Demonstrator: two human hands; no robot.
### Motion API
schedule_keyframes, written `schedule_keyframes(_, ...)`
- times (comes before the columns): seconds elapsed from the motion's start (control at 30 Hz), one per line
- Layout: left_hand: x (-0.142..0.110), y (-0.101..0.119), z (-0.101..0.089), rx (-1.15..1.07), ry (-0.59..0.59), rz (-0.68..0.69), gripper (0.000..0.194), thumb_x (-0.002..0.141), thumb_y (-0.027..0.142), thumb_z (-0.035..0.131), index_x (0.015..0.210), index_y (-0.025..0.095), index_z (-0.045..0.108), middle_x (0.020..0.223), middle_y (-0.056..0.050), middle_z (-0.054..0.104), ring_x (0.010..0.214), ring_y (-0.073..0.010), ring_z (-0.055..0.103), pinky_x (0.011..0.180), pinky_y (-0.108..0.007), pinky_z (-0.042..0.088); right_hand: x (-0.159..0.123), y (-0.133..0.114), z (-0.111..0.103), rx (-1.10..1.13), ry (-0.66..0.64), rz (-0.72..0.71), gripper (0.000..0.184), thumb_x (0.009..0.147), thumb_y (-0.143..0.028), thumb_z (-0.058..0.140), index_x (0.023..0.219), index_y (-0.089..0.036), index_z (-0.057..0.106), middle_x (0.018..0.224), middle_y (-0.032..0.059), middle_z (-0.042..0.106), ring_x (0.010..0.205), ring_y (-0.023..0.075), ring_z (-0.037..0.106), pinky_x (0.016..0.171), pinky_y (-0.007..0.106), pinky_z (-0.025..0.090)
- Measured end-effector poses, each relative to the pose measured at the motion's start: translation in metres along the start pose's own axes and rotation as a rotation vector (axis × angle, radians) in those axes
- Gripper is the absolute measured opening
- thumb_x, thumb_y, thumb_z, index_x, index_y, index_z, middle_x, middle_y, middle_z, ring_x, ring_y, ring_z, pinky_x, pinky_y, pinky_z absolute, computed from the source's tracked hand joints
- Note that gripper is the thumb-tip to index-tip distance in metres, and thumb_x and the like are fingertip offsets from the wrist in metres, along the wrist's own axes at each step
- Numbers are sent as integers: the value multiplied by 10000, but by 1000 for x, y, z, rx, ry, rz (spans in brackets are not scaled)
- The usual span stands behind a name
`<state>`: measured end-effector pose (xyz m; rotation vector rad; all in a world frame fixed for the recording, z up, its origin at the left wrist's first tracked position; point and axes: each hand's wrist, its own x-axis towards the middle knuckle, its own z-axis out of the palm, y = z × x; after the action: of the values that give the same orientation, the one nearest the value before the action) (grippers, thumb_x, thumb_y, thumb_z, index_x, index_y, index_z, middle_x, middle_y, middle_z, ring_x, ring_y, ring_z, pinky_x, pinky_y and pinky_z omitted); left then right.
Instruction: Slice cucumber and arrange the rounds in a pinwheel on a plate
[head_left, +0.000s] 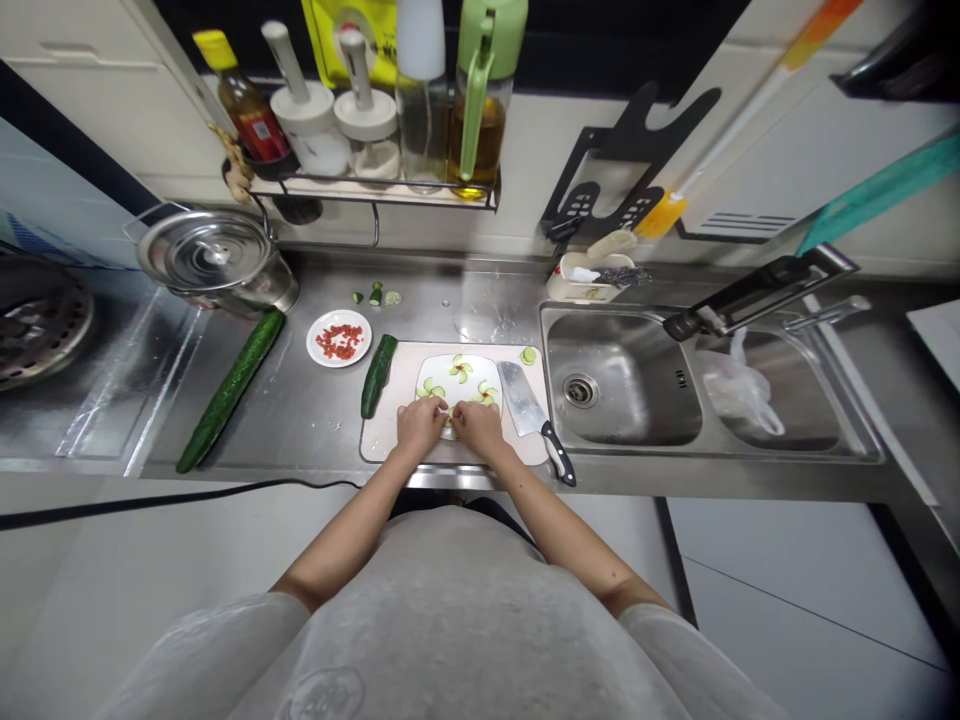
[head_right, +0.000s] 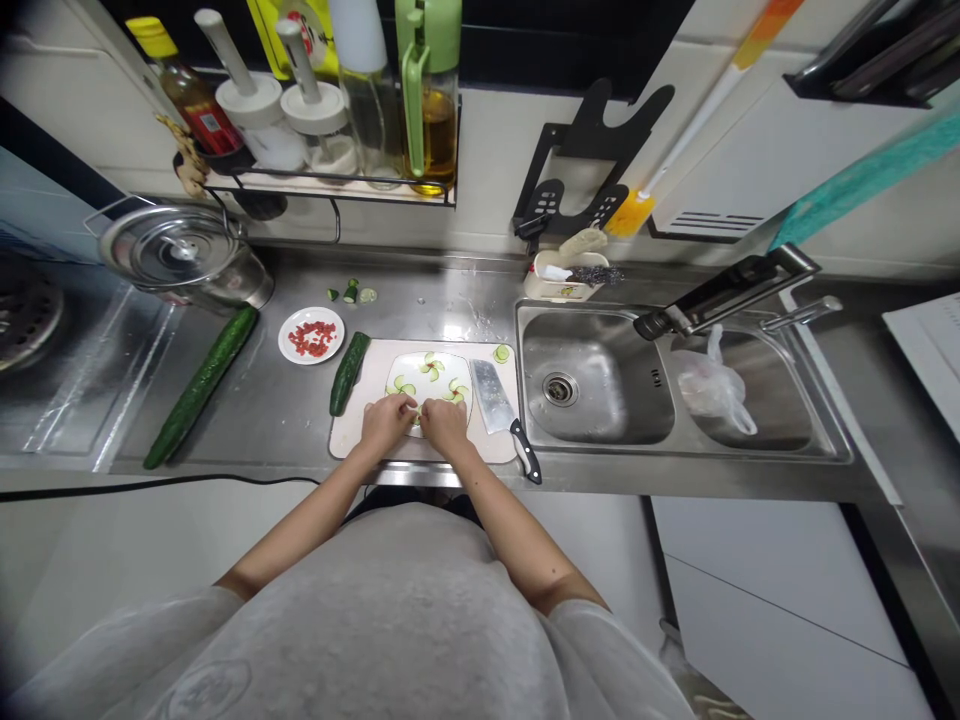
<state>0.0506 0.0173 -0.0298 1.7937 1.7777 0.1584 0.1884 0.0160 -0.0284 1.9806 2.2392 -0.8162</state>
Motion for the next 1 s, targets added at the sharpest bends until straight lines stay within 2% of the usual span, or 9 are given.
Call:
schedule_keyframes(0.33, -3, -2, 4, 18, -29, -18, 157, 819, 250, 561, 952, 266, 644, 936, -13, 697, 987, -213, 594, 870, -363, 354, 3, 0, 2, 10, 1, -38, 197, 878, -205, 435, 866, -178, 629, 897, 61, 693, 816, 179, 580, 827, 325, 244)
schedule_keyframes(0.63, -4, 0, -1, -5, -11, -17, 178, 812, 248, 539, 946, 267, 655, 912, -15, 700, 968, -214, 601, 870, -364, 351, -5, 14, -8, 146, 59, 16, 151, 880, -248, 472, 833, -197, 605, 752, 7, 675, 733, 153, 570, 852, 312, 258)
schedule_keyframes(1.0, -2, 6, 3, -12, -17, 2, 141, 842, 310, 552, 938, 263, 643, 910, -13, 697, 958, -213, 605, 867, -370, 352, -10, 12, 3, 133, 51, 23, 177, 897, -272, 470, 846, -195, 621, 783, 11, 684, 722, 145, 577, 829, 308, 260)
